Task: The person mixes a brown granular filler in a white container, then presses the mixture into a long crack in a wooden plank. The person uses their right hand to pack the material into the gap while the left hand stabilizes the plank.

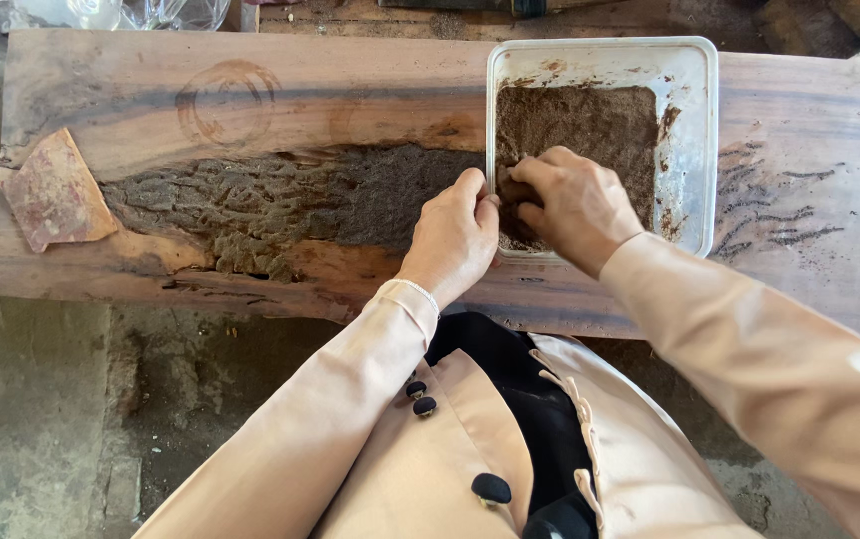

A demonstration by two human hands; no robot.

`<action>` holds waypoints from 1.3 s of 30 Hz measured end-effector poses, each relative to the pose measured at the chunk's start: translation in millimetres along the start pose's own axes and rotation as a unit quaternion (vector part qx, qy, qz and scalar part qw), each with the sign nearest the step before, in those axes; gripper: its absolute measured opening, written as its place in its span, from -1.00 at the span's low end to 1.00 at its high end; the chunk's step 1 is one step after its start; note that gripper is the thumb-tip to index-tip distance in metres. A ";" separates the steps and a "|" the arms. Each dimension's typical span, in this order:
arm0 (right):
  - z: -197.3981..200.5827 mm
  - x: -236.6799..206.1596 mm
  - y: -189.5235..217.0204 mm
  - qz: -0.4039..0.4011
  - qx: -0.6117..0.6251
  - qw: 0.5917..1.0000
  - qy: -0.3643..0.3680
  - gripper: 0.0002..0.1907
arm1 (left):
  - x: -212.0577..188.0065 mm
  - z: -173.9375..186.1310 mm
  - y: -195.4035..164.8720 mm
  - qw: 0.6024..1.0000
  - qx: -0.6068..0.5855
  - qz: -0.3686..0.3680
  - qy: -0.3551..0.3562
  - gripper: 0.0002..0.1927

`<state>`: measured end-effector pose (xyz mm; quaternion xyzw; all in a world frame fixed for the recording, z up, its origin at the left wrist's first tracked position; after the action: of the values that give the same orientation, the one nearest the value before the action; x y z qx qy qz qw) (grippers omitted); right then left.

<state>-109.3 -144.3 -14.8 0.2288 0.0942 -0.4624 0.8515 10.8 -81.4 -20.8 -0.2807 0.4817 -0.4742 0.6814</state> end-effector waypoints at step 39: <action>-7.6 4.3 -12.1 0.043 0.061 0.980 0.182 -0.77 | 3.2 -2.3 5.1 1.000 0.005 0.002 0.004 -0.83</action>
<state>-116.6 -149.6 -26.8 0.3647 0.2092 -0.3811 0.8234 10.9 -82.1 -27.3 -0.2745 0.4828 -0.4761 0.6818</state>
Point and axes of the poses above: each hand's wrist, its own x-axis towards the middle knuckle, its own z-axis out of the back of the hand, y = z × x, the point moved 8 cm from there along x, towards the middle knuckle, and after that the axes turned 6 degrees about y, right-handed, at the moved point
